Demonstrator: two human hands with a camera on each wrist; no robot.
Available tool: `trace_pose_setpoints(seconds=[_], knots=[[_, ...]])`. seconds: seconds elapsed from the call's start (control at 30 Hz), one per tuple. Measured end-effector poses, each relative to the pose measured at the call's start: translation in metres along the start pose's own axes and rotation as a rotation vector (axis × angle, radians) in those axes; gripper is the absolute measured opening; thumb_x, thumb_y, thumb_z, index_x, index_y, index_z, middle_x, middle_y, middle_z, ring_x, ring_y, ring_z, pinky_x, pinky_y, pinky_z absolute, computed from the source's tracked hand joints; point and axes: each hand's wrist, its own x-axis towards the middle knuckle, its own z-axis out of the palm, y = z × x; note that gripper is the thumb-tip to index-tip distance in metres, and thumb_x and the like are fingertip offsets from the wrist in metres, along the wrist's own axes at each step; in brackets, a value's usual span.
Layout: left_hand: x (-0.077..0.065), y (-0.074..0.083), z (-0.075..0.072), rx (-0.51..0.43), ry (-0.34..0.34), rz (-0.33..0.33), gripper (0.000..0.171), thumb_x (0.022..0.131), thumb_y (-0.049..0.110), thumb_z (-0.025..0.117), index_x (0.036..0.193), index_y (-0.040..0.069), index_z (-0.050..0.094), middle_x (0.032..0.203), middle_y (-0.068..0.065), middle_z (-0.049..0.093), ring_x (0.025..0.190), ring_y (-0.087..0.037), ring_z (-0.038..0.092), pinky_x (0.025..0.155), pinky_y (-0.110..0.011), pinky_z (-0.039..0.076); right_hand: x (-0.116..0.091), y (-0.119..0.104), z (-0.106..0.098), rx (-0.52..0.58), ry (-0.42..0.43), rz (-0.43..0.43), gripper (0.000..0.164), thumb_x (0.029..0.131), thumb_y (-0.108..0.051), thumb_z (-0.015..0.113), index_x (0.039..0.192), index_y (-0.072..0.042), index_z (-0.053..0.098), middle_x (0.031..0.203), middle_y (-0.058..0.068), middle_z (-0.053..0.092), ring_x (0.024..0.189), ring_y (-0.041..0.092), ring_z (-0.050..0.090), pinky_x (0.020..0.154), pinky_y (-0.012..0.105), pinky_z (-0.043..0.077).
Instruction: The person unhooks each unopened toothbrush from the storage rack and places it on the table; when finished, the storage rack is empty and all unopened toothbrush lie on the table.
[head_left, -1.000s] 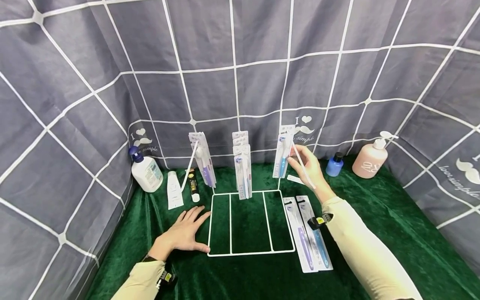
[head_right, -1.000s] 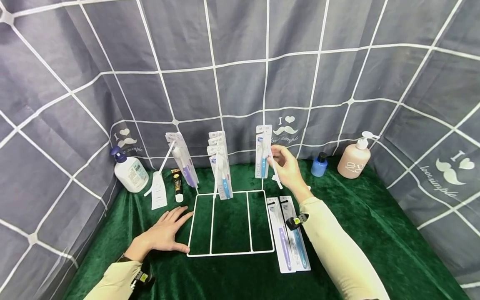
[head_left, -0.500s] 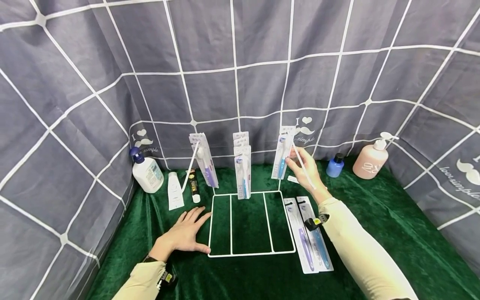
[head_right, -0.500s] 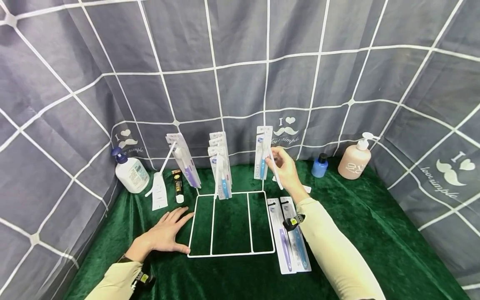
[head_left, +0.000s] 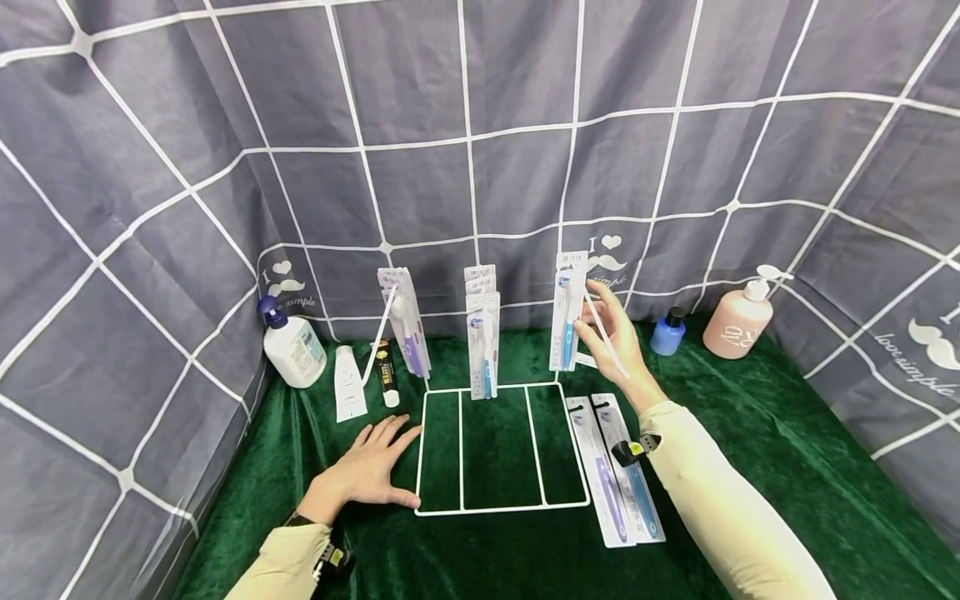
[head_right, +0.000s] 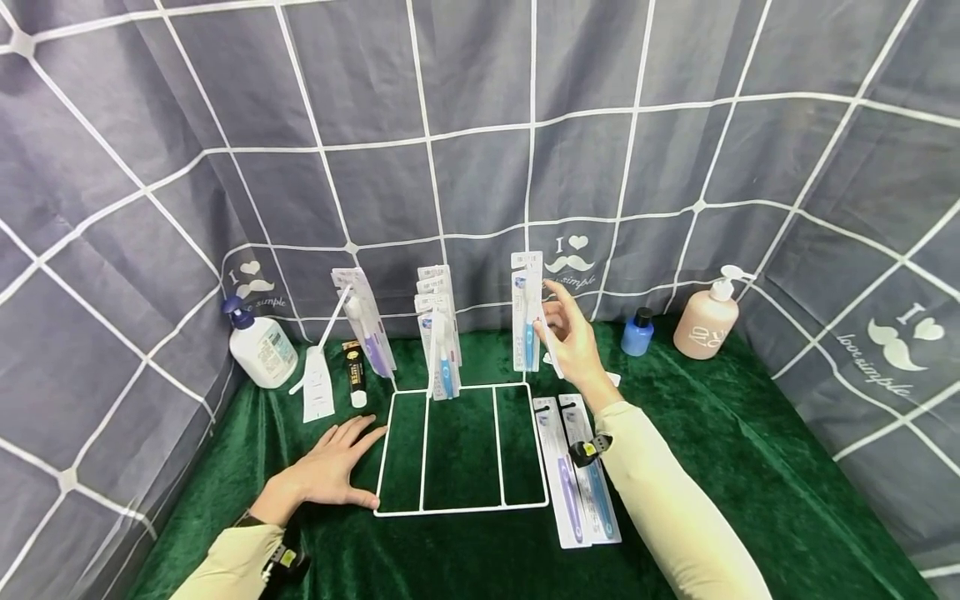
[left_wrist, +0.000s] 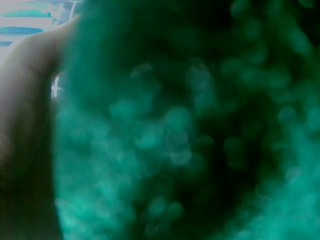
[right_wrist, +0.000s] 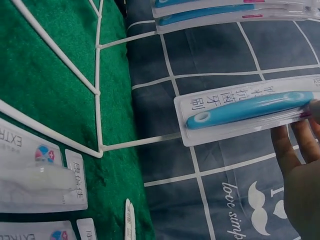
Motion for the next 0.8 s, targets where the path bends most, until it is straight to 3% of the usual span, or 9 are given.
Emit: trace_pose_setpoints(seconds=[0.17, 0.43, 0.8], knots=[[0.0, 0.0, 0.0, -0.004, -0.003, -0.004, 0.112, 0.053, 0.088, 0.05, 0.144, 0.029, 0.024, 0.148, -0.007, 0.022, 0.136, -0.027, 0.018, 0.103, -0.058, 0.019, -0.003, -0.005, -0.002, -0.022, 0.001, -0.046, 0.059, 0.078, 0.015, 0.058, 0.133, 0.0, 0.042, 0.093, 0.027, 0.055, 0.08, 0.012, 0.059, 0.069, 0.014, 0.044], [-0.001, 0.002, -0.001, -0.011, -0.003, -0.008, 0.112, 0.052, 0.088, 0.051, 0.144, 0.029, 0.025, 0.148, -0.007, 0.023, 0.136, -0.028, 0.019, 0.102, -0.058, 0.019, -0.01, -0.013, -0.006, 0.002, -0.033, -0.084, 0.056, 0.079, 0.015, 0.057, 0.132, 0.002, 0.042, 0.088, 0.028, 0.053, 0.075, 0.031, 0.054, 0.062, 0.017, 0.042], [-0.002, 0.003, -0.005, -0.016, 0.011, 0.007, 0.111, 0.054, 0.085, 0.054, 0.143, 0.026, 0.028, 0.147, -0.01, 0.025, 0.134, -0.031, 0.022, 0.1, -0.06, 0.021, -0.028, -0.031, -0.013, -0.01, -0.081, -0.086, 0.056, 0.08, 0.016, 0.056, 0.132, 0.003, 0.042, 0.084, 0.023, 0.054, 0.071, 0.022, 0.056, 0.058, 0.019, 0.044]])
